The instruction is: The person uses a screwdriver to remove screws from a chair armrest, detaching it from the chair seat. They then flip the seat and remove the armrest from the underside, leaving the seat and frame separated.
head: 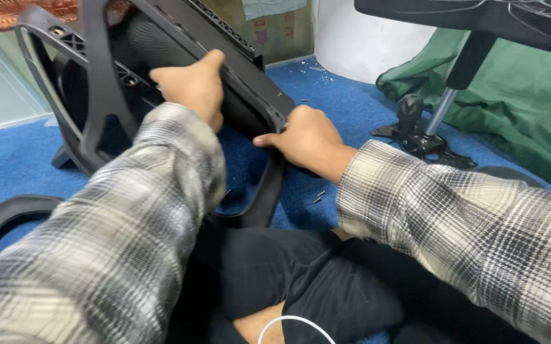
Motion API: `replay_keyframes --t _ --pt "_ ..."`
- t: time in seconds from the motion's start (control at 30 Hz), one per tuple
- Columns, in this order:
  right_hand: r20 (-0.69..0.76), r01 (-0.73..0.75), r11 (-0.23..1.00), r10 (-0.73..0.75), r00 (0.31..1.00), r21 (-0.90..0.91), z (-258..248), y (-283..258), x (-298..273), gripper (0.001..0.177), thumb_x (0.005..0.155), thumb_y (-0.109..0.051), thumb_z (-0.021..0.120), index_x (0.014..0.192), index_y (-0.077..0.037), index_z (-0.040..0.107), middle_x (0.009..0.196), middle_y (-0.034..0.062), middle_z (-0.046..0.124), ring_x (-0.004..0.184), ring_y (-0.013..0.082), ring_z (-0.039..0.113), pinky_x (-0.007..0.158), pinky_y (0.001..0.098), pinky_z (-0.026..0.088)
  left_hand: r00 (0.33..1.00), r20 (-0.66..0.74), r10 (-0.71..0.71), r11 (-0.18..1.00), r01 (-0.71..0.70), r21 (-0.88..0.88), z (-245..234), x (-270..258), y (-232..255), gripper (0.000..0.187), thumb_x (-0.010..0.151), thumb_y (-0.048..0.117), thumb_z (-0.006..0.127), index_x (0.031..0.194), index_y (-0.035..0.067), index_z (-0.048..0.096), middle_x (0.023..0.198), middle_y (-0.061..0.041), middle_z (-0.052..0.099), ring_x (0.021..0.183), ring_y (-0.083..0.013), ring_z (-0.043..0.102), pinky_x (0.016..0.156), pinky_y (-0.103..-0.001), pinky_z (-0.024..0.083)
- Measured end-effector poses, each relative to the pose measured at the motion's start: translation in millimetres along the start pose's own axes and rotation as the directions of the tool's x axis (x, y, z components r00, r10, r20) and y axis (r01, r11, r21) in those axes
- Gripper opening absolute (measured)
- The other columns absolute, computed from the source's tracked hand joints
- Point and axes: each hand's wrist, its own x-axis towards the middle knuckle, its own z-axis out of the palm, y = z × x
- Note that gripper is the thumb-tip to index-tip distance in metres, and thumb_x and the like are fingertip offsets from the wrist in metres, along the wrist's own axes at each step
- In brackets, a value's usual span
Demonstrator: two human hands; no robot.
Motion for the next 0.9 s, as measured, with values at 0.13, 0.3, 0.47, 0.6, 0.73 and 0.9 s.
replay_keyframes --t 0.13,0.3,0.47,0.6,0.73,0.9 --pt "0.106 0.099 0.994 -0.105 0.989 0.054 6.2 -9.1 2.7 0.067 0.065 -0.060 0.088 0.070 0.005 0.071 0.069 0.0190 0.072 0.065 0.0318 0.074 0.065 0.0427 0.058 0.989 0.027 0.147 0.986 -0.149 0.081 -22.0 16.9 -3.4 0.096 0.068 0.023 0.088 0.134 -0.013 0.028 0.124 -0.026 0.061 0.115 -0.0312 0.065 0.102 -0.036 0.051" --pt "-0.021 0.097 0.976 -0.095 0.995 0.193 24.2 -9.4 -10.4 0.059 0.065 -0.055 0.088 0.069 0.002 0.072 0.065 0.0159 0.071 0.059 0.0289 0.072 0.061 0.0412 0.056 0.959 0.116 0.260 0.953 -0.274 0.126 -27.0 19.0 -2.2 0.085 0.069 0.023 0.086 0.130 -0.008 0.035 0.115 -0.023 0.066 0.104 -0.0311 0.073 0.092 -0.035 0.060" --pt "-0.014 0.027 0.963 -0.024 1.000 0.268 34.0 -29.2 -29.3 0.056 0.065 -0.052 0.088 0.069 0.002 0.073 0.064 0.0167 0.071 0.057 0.0293 0.071 0.060 0.0421 0.056 0.820 0.264 0.509 0.790 -0.566 0.236 -25.6 16.2 13.9 0.085 0.071 0.030 0.091 0.131 -0.002 0.041 0.108 -0.018 0.072 0.097 -0.0301 0.076 0.087 -0.037 0.061" --pt "0.031 -0.046 0.955 0.039 0.999 0.292 43.0 -61.0 -28.5 0.058 0.066 -0.050 0.091 0.067 0.005 0.073 0.062 0.0150 0.069 0.056 0.0254 0.069 0.057 0.0392 0.053 0.778 0.372 0.506 0.718 -0.619 0.319 -25.6 12.5 32.7 0.071 0.067 0.034 0.087 0.117 -0.001 0.051 0.098 -0.016 0.074 0.092 -0.0298 0.077 0.085 -0.038 0.060" --pt "0.354 -0.217 0.835 0.029 0.935 0.506 47.4 -41.8 -15.3 0.051 0.075 -0.043 0.089 0.069 0.005 0.072 0.060 0.0156 0.060 0.045 0.0240 0.049 0.041 0.0373 0.037 0.670 0.459 0.583 0.605 -0.735 0.306 -24.7 6.2 39.5 0.083 0.067 0.033 0.089 0.129 0.000 0.044 0.098 -0.017 0.074 0.091 -0.0345 0.075 0.084 -0.040 0.060" --pt "0.337 -0.336 0.603 0.117 0.934 0.723 32.2 46.1 2.8 0.013 0.077 -0.005 0.073 0.089 -0.007 0.068 0.060 0.0052 0.054 0.047 0.0165 0.051 0.041 0.0325 0.035 0.647 0.409 0.644 0.596 -0.759 0.261 -49.2 -9.4 23.4 0.096 0.069 0.030 0.092 0.144 0.003 0.038 0.109 -0.020 0.074 0.101 -0.0354 0.074 0.092 -0.041 0.058"
